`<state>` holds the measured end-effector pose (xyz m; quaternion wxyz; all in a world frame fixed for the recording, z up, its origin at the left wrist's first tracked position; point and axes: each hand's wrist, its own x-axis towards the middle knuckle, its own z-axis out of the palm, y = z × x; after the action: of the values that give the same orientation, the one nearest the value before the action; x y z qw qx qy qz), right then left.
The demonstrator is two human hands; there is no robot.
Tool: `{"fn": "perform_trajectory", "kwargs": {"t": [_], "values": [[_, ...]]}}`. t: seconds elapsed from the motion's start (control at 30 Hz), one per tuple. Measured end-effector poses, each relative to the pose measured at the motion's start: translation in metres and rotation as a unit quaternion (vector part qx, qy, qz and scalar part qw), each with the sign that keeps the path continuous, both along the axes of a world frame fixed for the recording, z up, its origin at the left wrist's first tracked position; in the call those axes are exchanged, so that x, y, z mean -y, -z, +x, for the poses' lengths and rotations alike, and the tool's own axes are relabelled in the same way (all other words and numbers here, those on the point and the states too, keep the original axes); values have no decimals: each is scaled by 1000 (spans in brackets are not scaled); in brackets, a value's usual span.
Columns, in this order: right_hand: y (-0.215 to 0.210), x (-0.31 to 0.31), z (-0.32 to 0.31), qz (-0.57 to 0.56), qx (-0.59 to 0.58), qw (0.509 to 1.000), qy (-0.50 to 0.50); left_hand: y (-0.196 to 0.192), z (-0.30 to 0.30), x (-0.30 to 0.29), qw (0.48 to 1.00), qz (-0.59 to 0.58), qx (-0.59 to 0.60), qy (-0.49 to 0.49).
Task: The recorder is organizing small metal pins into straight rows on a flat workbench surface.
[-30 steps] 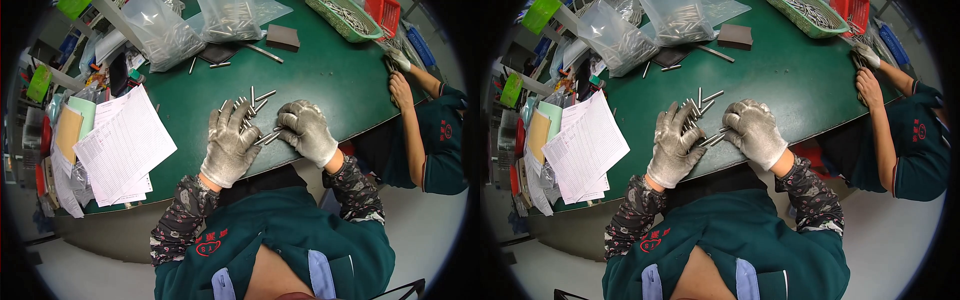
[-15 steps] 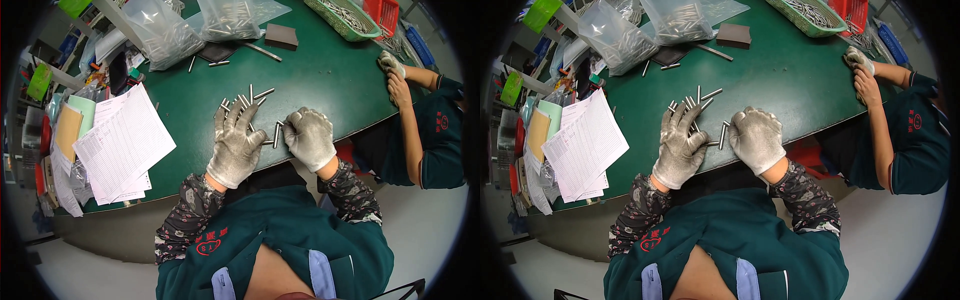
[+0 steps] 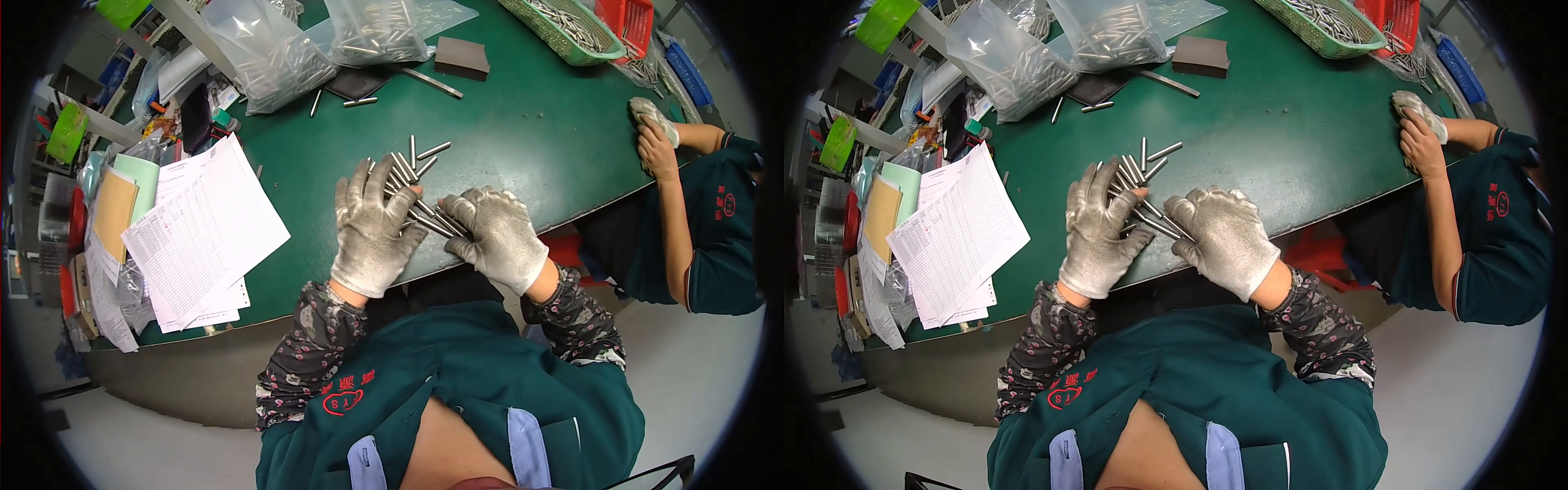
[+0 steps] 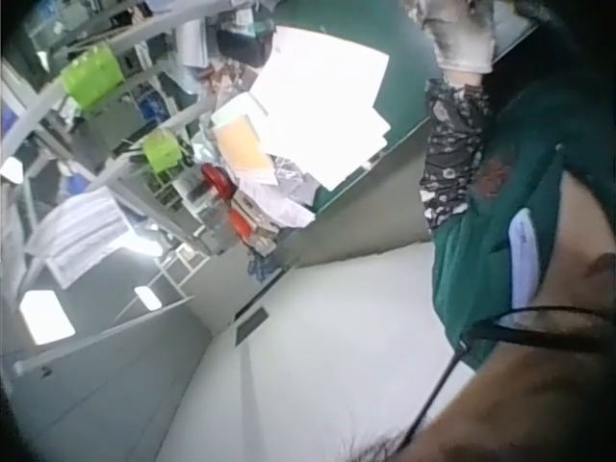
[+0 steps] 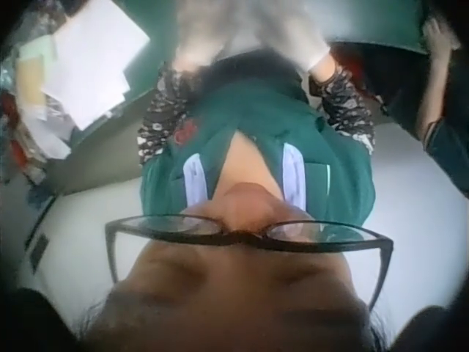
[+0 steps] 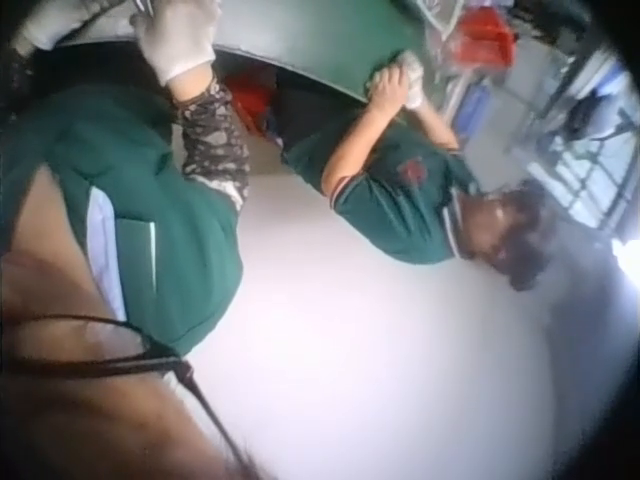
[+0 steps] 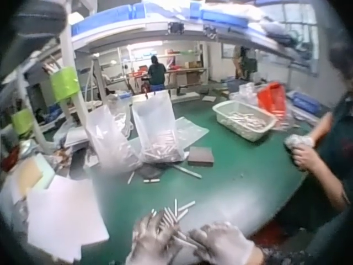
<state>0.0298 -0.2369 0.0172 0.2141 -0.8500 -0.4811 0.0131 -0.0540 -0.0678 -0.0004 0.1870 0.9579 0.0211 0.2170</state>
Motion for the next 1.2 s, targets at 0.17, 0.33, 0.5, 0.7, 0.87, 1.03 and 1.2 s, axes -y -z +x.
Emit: {"fn": "perform_trajectory", "kwargs": {"t": [0.17, 0.33, 0.5, 0.7, 0.87, 1.03, 1.2], "values": [[-2, -6, -6, -32, 55, 994, -85, -2, -1, -7, 998, 46, -31, 6], [6, -4, -8, -21, 87, 991, -102, 6, -7, -13, 1000, 19, -13, 7], [11, 4, -9, 0, 138, 988, -71, 12, -10, -23, 1000, 2, 13, 28], [3, 9, -7, -15, 136, 991, -5, -8, -4, -16, 1000, -4, -6, 19], [-2, 5, -11, -32, 119, 991, 44, -11, 8, -5, 998, 59, -3, 24], [-8, 9, -16, -32, 91, 994, 44, -3, 11, 2, 996, 87, 22, 8], [-5, 9, -17, -8, 90, 994, 62, -2, 17, 3, 996, 83, 25, -29]]}}
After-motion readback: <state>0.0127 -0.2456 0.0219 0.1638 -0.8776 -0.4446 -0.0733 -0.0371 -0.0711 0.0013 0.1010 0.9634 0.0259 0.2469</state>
